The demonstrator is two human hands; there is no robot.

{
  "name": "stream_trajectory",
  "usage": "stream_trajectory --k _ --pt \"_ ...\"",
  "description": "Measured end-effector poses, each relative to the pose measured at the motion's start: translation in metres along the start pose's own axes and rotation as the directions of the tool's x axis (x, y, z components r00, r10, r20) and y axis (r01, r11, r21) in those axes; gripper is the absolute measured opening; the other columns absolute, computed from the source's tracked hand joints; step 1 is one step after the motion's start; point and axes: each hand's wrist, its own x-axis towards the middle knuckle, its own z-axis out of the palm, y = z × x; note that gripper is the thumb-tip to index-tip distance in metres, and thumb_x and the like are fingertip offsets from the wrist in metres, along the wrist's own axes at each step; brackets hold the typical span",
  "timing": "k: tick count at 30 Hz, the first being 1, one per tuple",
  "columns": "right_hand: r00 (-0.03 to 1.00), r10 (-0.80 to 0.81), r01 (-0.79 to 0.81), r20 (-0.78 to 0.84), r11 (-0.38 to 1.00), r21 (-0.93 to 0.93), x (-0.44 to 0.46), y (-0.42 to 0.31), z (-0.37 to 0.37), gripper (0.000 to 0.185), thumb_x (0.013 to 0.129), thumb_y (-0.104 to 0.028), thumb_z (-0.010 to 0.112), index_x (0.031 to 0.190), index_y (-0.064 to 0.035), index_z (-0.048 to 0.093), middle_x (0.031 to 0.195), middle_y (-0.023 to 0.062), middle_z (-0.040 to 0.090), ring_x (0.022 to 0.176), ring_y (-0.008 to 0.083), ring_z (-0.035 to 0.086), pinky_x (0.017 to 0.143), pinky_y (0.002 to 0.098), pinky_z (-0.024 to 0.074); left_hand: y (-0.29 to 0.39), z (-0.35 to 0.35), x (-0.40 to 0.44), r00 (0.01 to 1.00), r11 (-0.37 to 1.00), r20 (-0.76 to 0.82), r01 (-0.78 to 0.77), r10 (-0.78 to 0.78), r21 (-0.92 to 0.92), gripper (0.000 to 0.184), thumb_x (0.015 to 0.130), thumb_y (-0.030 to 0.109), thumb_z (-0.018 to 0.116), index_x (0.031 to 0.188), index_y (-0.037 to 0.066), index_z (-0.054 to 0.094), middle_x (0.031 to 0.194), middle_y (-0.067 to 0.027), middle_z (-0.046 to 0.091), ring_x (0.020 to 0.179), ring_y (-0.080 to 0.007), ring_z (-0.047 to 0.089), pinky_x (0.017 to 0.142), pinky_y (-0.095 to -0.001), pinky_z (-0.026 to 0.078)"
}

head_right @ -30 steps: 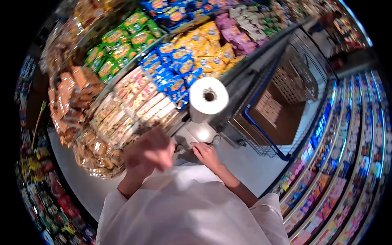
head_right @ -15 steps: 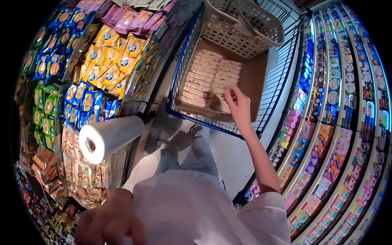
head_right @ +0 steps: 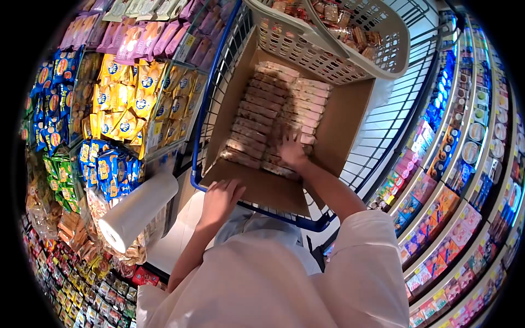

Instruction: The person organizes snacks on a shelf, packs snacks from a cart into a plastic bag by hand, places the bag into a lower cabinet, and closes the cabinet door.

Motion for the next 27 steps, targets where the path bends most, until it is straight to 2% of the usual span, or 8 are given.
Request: stream_trajectory --k 4,6,13,15,16,19,23,27 --pt "1.000 0.008 -0.009 -0.005 0.999 -0.047 0.024 0.003 -0.012 0.065 0.062 -0.045 0.066 0.108 -0.0006 0.055 0.124 0.0256 0.037 0.115 0.0407 0.036 0.090 0.0571 0.0297 0.008 -0.007 0.021 0.985 0.989 0.105 0.129 -0.136 0.074 0.018 0.080 0.021 0.056 0.079 0.004 0.054 0.063 -0.0150 0.057 0.060 -0.0321 0.056 0.054 -0.0408 0.043" --pt "0.917 -0.043 0.240 -0.397 0.854 0.461 0.059 0.005 -0.020 0.039 0.067 -0.024 0.062 0.098 -0.0019 0.056 0.108 0.0209 0.049 0.107 0.0342 0.043 0.088 0.0443 0.0357 0.009 -0.005 0.036 0.978 0.981 0.138 0.138 -0.157 0.140 0.020 0.081 0.024 0.055 0.075 0.005 0.052 0.058 -0.0136 0.057 0.054 -0.0331 0.056 0.048 -0.0410 0.043" --pt "0.786 0.064 0.212 -0.615 0.907 0.365 0.123 -0.077 -0.011 0.034 0.067 -0.016 0.059 0.097 -0.0006 0.052 0.097 0.0178 0.051 0.093 0.0312 0.049 0.080 0.0382 0.0388 0.003 0.034 0.037 0.982 0.961 0.024 0.180 -0.190 0.210 0.019 0.078 0.024 0.056 0.074 0.005 0.054 0.074 -0.0091 0.057 0.076 -0.0246 0.058 0.058 -0.0358 0.048" --pt "0.771 0.248 -0.027 -0.587 0.933 0.359 0.120 -0.082 -0.012 0.035 0.068 -0.014 0.058 0.099 -0.0012 0.050 0.095 0.0175 0.051 0.089 0.0315 0.049 0.080 0.0382 0.0387 0.001 0.033 0.034 0.976 0.954 0.037 0.203 -0.216 0.220 0.020 0.078 0.024 0.056 0.074 0.005 0.054 0.076 -0.0088 0.056 0.078 -0.0238 0.057 0.060 -0.0353 0.048" --pt "0.655 0.328 0.071 -0.681 0.870 0.488 0.119 -0.077 -0.011 0.034 0.069 -0.016 0.058 0.099 -0.0023 0.051 0.093 0.0160 0.050 0.087 0.0314 0.049 0.079 0.0389 0.0392 0.001 0.033 0.034 0.974 0.954 0.030 0.215 -0.226 0.210 0.020 0.078 0.024 0.056 0.074 0.005 0.054 0.077 -0.0087 0.056 0.079 -0.0238 0.057 0.060 -0.0349 0.048" --pt "0.720 0.349 -0.042 -0.599 0.884 0.465 0.135 -0.059 -0.011 0.029 0.071 -0.010 0.050 0.098 0.0014 0.051 0.092 0.0169 0.050 0.087 0.0302 0.049 0.076 0.0401 0.0394 0.002 0.033 0.034 0.967 0.950 0.038 0.239 -0.251 0.201 0.019 0.078 0.024 0.056 0.075 0.005 0.055 0.078 -0.0087 0.057 0.080 -0.0241 0.057 0.061 -0.0347 0.048" --pt "0.799 0.158 0.048 -0.580 0.945 0.324 0.147 -0.042 -0.020 0.028 0.073 -0.008 0.048 0.098 0.0039 0.053 0.099 0.0184 0.050 0.092 0.0301 0.049 0.079 0.0408 0.0397 0.002 0.032 0.036 0.965 0.951 0.043 0.245 -0.257 0.191 0.019 0.078 0.023 0.056 0.078 0.005 0.056 0.080 -0.0093 0.057 0.080 -0.0247 0.057 0.062 -0.0355 0.049" --pt "0.718 0.106 0.056 -0.688 0.976 0.209 0.154 -0.045 -0.015 0.027 0.072 -0.007 0.048 0.095 0.0038 0.055 0.098 0.0188 0.052 0.094 0.0307 0.050 0.079 0.0398 0.0404 -0.001 0.033 0.034 0.966 0.950 0.037 0.246 -0.257 0.194 0.019 0.078 0.024 0.055 0.079 0.004 0.056 0.080 -0.0097 0.057 0.081 -0.0248 0.057 0.063 -0.0354 0.049"
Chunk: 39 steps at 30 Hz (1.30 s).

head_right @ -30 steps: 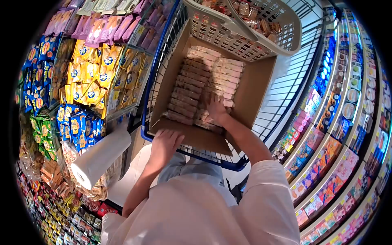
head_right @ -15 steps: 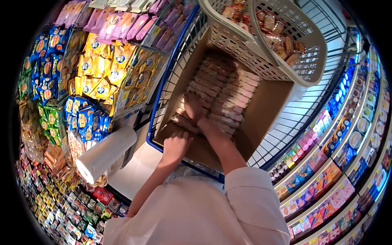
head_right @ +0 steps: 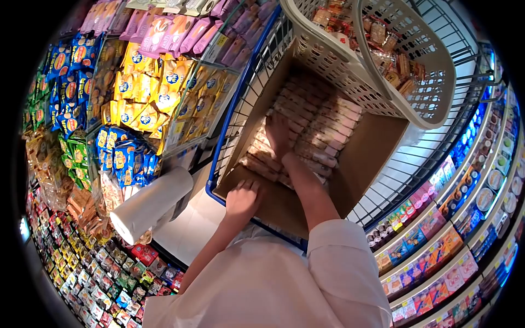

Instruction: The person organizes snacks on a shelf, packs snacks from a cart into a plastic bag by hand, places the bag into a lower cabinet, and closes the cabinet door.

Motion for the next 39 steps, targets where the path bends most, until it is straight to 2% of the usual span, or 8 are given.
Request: stream_trajectory --k 9,12,15,24,27,31,38,39 --pt "0.992 -0.071 0.067 0.104 0.997 0.040 0.014 0.015 -0.027 0.024 0.073 -0.010 0.052 0.093 0.0022 0.055 0.086 0.0198 0.055 0.079 0.0301 0.056 0.069 0.0378 0.0456 0.004 -0.002 0.003 1.000 1.000 0.001 -0.030 0.030 -0.002 0.018 0.078 0.022 0.055 0.077 0.004 0.055 0.076 -0.0100 0.058 0.077 -0.0245 0.057 0.060 -0.0344 0.048" --pt "0.987 0.154 -0.121 -0.045 0.900 0.420 -0.004 0.030 -0.070 0.025 0.075 -0.017 0.058 0.093 0.0006 0.053 0.077 0.0176 0.058 0.070 0.0283 0.059 0.064 0.0390 0.0461 0.007 -0.005 0.003 0.999 1.000 0.036 -0.024 0.023 0.018 0.018 0.079 0.023 0.054 0.077 0.004 0.055 0.076 -0.0095 0.058 0.077 -0.0243 0.057 0.060 -0.0346 0.048" --pt "0.802 0.595 -0.401 0.052 0.472 0.785 0.004 0.052 -0.129 0.030 0.076 -0.023 0.061 0.092 -0.0004 0.050 0.073 0.0168 0.059 0.066 0.0296 0.059 0.058 0.0397 0.0455 0.007 -0.007 0.007 0.998 0.999 0.045 -0.040 0.040 0.003 0.019 0.079 0.024 0.053 0.078 0.004 0.055 0.077 -0.0093 0.058 0.078 -0.0244 0.057 0.061 -0.0349 0.048" --pt "0.971 0.188 -0.218 -0.148 0.951 -0.218 0.014 0.101 -0.089 0.014 0.074 -0.013 0.052 0.083 -0.0023 0.058 0.080 0.0126 0.056 0.083 0.0299 0.054 0.075 0.0410 0.0425 0.004 -0.004 0.005 0.999 0.998 0.008 -0.053 0.054 -0.019 0.024 0.083 0.030 0.050 0.081 0.006 0.054 0.077 -0.0109 0.058 0.074 -0.0273 0.059 0.060 -0.0388 0.048" --pt "0.945 -0.031 0.134 0.326 0.945 -0.299 0.020 0.049 -0.039 0.023 0.070 -0.008 0.049 0.091 0.0000 0.056 0.087 0.0165 0.057 0.089 0.0314 0.053 0.075 0.0386 0.0441 0.009 -0.009 0.006 0.996 0.999 0.093 0.003 -0.006 0.042 0.024 0.083 0.030 0.050 0.082 0.006 0.054 0.075 -0.0116 0.059 0.075 -0.0271 0.059 0.061 -0.0388 0.048" --pt "0.996 0.057 -0.076 -0.063 0.936 -0.345 0.016 0.008 -0.001 0.018 0.072 -0.010 0.048 0.082 -0.0015 0.060 0.094 0.0160 0.057 0.094 0.0260 0.053 0.074 0.0377 0.0444 0.010 -0.009 0.003 0.996 1.000 0.083 0.024 -0.025 0.021 0.023 0.083 0.030 0.051 0.082 0.007 0.054 0.076 -0.0119 0.059 0.077 -0.0265 0.058 0.061 -0.0380 0.048" --pt "0.970 0.223 -0.123 0.099 0.797 -0.591 0.019 0.002 -0.061 0.014 0.073 -0.006 0.048 0.079 -0.0012 0.060 0.077 0.0166 0.060 0.069 0.0270 0.060 0.055 0.0371 0.0487 0.003 -0.003 0.001 0.998 0.998 -0.020 -0.054 0.053 -0.039 0.018 0.081 0.025 0.054 0.081 0.007 0.054 0.075 -0.0115 0.059 0.073 -0.0270 0.059 0.059 -0.0388 0.048" --pt "0.971 0.204 -0.151 0.123 0.928 -0.340 0.010 0.021 -0.069 0.012 0.073 -0.006 0.049 0.078 -0.0017 0.060 0.073 0.0161 0.059 0.064 0.0268 0.060 0.050 0.0370 0.0486 0.003 -0.004 0.002 0.998 0.997 -0.022 -0.058 0.057 -0.044 0.018 0.081 0.025 0.054 0.081 0.007 0.054 0.075 -0.0115 0.059 0.073 -0.0270 0.059 0.059 -0.0388 0.048"
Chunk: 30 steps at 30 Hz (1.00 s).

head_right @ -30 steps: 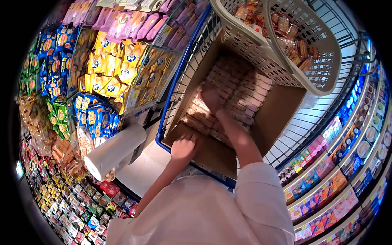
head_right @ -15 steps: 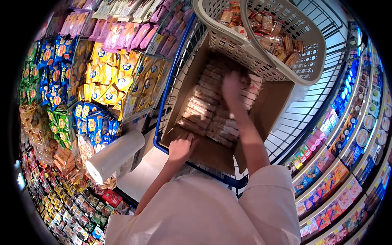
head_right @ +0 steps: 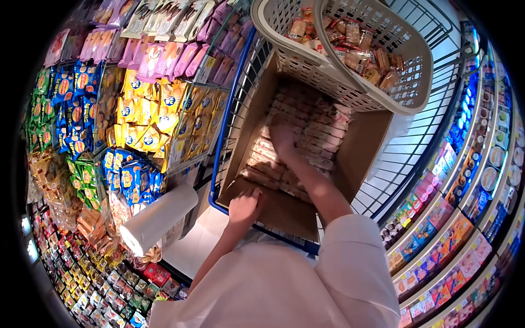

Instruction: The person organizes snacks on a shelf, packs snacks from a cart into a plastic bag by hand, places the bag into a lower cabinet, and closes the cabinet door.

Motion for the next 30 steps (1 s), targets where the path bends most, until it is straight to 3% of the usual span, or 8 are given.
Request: stream_trajectory --k 1,7,9,10,13,15,23,30 --pt "0.999 -0.033 0.029 0.009 0.959 0.281 -0.006 0.018 0.000 0.011 0.073 -0.006 0.050 0.077 -0.0022 0.059 0.068 0.0156 0.059 0.059 0.0266 0.061 0.046 0.0370 0.0485 0.001 -0.001 0.001 0.999 1.000 0.031 0.026 -0.027 0.010 0.019 0.080 0.025 0.054 0.081 0.007 0.054 0.075 -0.0118 0.059 0.072 -0.0272 0.059 0.059 -0.0390 0.048" --pt "0.946 0.322 -0.322 -0.036 0.947 0.003 -0.002 0.086 -0.048 0.010 0.070 -0.004 0.051 0.077 -0.0030 0.058 0.085 0.0140 0.058 0.075 0.0235 0.058 0.059 0.0344 0.0499 0.003 0.000 0.001 1.000 1.000 0.021 0.022 -0.023 0.016 0.021 0.081 0.028 0.054 0.081 0.007 0.053 0.073 -0.0121 0.059 0.071 -0.0273 0.059 0.057 -0.0389 0.048" --pt "0.998 0.059 -0.060 0.006 0.991 0.124 -0.003 0.075 -0.044 0.010 0.071 -0.005 0.051 0.078 -0.0044 0.058 0.084 0.0144 0.059 0.077 0.0235 0.060 0.060 0.0337 0.0504 0.002 0.000 0.003 1.000 0.999 0.002 0.028 -0.028 0.023 0.021 0.081 0.029 0.053 0.081 0.007 0.053 0.073 -0.0120 0.059 0.071 -0.0273 0.059 0.057 -0.0388 0.048" --pt "0.915 -0.088 0.063 0.393 0.995 0.077 0.005 0.062 -0.036 0.015 0.070 -0.008 0.052 0.082 -0.0052 0.060 0.080 0.0138 0.062 0.072 0.0254 0.062 0.057 0.0348 0.0505 0.002 0.000 0.001 1.000 0.999 -0.002 0.027 -0.027 0.021 0.022 0.081 0.029 0.052 0.081 0.007 0.053 0.073 -0.0121 0.059 0.070 -0.0276 0.059 0.056 -0.0389 0.048" --pt "0.867 -0.420 0.392 0.267 0.907 0.155 0.010 0.018 0.028 0.014 0.069 -0.010 0.053 0.077 -0.0062 0.064 0.074 0.0131 0.064 0.064 0.0259 0.063 0.053 0.0353 0.0499 0.004 -0.002 0.002 0.999 0.999 0.008 0.047 -0.047 0.028 0.022 0.081 0.029 0.052 0.081 0.007 0.053 0.072 -0.0124 0.058 0.069 -0.0279 0.059 0.055 -0.0390 0.048" --pt "0.938 -0.340 0.340 -0.061 0.940 -0.009 0.011 -0.012 0.033 0.015 0.069 -0.010 0.054 0.076 -0.0059 0.066 0.070 0.0143 0.064 0.058 0.0264 0.062 0.048 0.0377 0.0484 0.005 -0.003 0.000 0.997 0.997 0.030 0.071 -0.072 0.040 0.022 0.081 0.029 0.052 0.081 0.007 0.054 0.072 -0.0126 0.058 0.068 -0.0280 0.059 0.055 -0.0391 0.048" --pt "0.996 0.058 -0.088 0.072 0.820 0.565 0.020 -0.052 0.104 0.008 0.071 -0.006 0.052 0.072 -0.0032 0.059 0.060 0.0175 0.058 0.053 0.0292 0.060 0.046 0.0402 0.0457 -0.002 0.003 -0.003 0.997 0.995 -0.001 0.079 -0.079 0.065 0.017 0.078 0.023 0.056 0.078 0.006 0.054 0.076 -0.0074 0.058 0.074 -0.0231 0.059 0.057 -0.0345 0.049" --pt "0.999 0.037 -0.036 0.005 0.935 0.352 0.020 -0.057 0.100 0.008 0.076 -0.011 0.052 0.079 -0.0049 0.055 0.058 0.0114 0.060 0.051 0.0244 0.059 0.044 0.0361 0.0455 0.002 0.001 0.000 0.997 0.995 0.027 0.077 -0.079 0.058 0.020 0.080 0.025 0.054 0.080 0.005 0.055 0.079 -0.0093 0.058 0.076 -0.0252 0.059 0.059 -0.0354 0.048"
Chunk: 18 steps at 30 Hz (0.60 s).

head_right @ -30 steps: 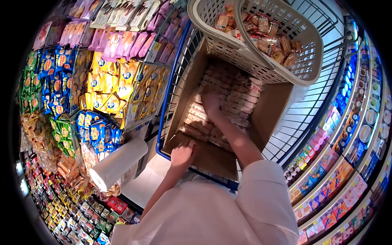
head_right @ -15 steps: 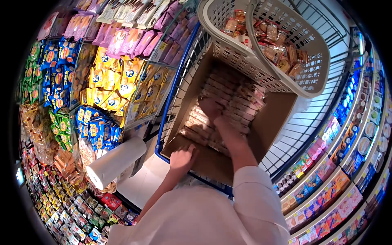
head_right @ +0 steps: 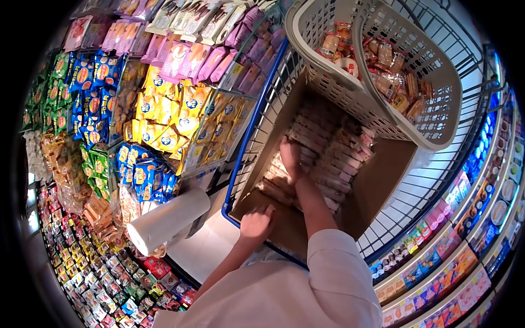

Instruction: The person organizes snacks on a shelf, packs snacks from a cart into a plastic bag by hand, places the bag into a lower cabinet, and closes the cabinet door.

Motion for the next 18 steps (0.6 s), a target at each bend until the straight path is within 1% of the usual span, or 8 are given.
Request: stream_trajectory --k 1,6,8,9,11,13,16,18 --pt "0.999 0.047 -0.047 0.015 0.999 -0.005 0.002 -0.003 0.003 0.009 0.075 -0.012 0.053 0.080 -0.0050 0.055 0.058 0.0108 0.060 0.050 0.0237 0.059 0.043 0.0344 0.0457 0.000 0.000 -0.001 1.000 1.000 0.020 0.005 -0.005 0.001 0.020 0.080 0.025 0.054 0.080 0.005 0.055 0.080 -0.0098 0.059 0.076 -0.0258 0.059 0.060 -0.0357 0.048" --pt "1.000 0.011 -0.011 -0.004 0.998 0.069 -0.002 -0.007 -0.022 0.014 0.073 -0.012 0.054 0.085 -0.0045 0.054 0.062 0.0135 0.061 0.051 0.0254 0.059 0.044 0.0338 0.0469 0.000 -0.003 -0.004 1.000 1.000 -0.007 -0.019 0.019 -0.021 0.021 0.080 0.025 0.053 0.082 0.005 0.054 0.079 -0.0104 0.058 0.075 -0.0262 0.058 0.061 -0.0367 0.048" --pt "0.979 0.159 -0.125 0.129 0.963 -0.238 -0.017 -0.020 -0.106 0.018 0.070 -0.011 0.056 0.088 -0.0052 0.053 0.065 0.0172 0.060 0.053 0.0272 0.059 0.045 0.0361 0.0476 0.000 -0.005 -0.003 0.999 0.999 0.009 -0.046 0.046 -0.013 0.020 0.079 0.024 0.053 0.083 0.004 0.053 0.078 -0.0105 0.058 0.076 -0.0256 0.057 0.061 -0.0362 0.048" --pt "0.979 0.164 -0.129 0.124 0.960 -0.247 -0.019 -0.012 -0.122 0.018 0.070 -0.011 0.056 0.088 -0.0052 0.053 0.065 0.0172 0.060 0.053 0.0272 0.059 0.045 0.0361 0.0476 -0.002 -0.002 -0.002 0.999 0.999 0.015 -0.045 0.046 -0.009 0.021 0.080 0.024 0.053 0.084 0.004 0.053 0.078 -0.0106 0.058 0.076 -0.0258 0.057 0.061 -0.0364 0.048" --pt "0.953 0.296 -0.289 -0.064 0.952 0.102 -0.041 0.015 -0.154 0.016 0.071 -0.009 0.057 0.087 -0.0074 0.054 0.065 0.0158 0.060 0.052 0.0280 0.058 0.047 0.0360 0.0469 0.000 -0.004 -0.003 0.998 0.999 0.052 -0.034 0.034 -0.002 0.022 0.080 0.025 0.052 0.085 0.004 0.054 0.080 -0.0111 0.059 0.078 -0.0265 0.058 0.062 -0.0376 0.048" --pt "0.911 0.336 -0.220 -0.238 0.886 0.409 -0.058 0.024 -0.224 0.010 0.075 -0.010 0.057 0.084 -0.0080 0.053 0.061 0.0117 0.058 0.053 0.0275 0.057 0.048 0.0364 0.0445 -0.004 0.002 -0.004 0.999 0.999 -0.001 -0.047 0.047 -0.021 0.026 0.083 0.031 0.048 0.086 0.006 0.054 0.075 -0.0126 0.060 0.076 -0.0293 0.058 0.061 -0.0410 0.047" --pt "0.862 0.363 -0.162 -0.354 0.859 0.486 -0.082 0.038 -0.287 0.006 0.077 -0.010 0.056 0.080 -0.0088 0.051 0.057 0.0096 0.055 0.053 0.0284 0.056 0.048 0.0373 0.0418 -0.002 -0.002 -0.005 0.999 0.999 0.025 -0.036 0.037 -0.018 0.029 0.084 0.034 0.047 0.088 0.007 0.054 0.067 -0.0161 0.059 0.069 -0.0309 0.059 0.058 -0.0424 0.047" --pt "0.872 0.354 -0.187 -0.338 0.879 0.439 -0.089 0.050 -0.297 0.006 0.076 -0.009 0.056 0.079 -0.0083 0.050 0.056 0.0097 0.055 0.053 0.0287 0.057 0.048 0.0381 0.0414 -0.001 -0.002 -0.005 1.000 1.000 0.018 -0.024 0.024 -0.015 0.028 0.083 0.034 0.048 0.086 0.007 0.054 0.069 -0.0151 0.059 0.065 -0.0314 0.059 0.056 -0.0424 0.047"
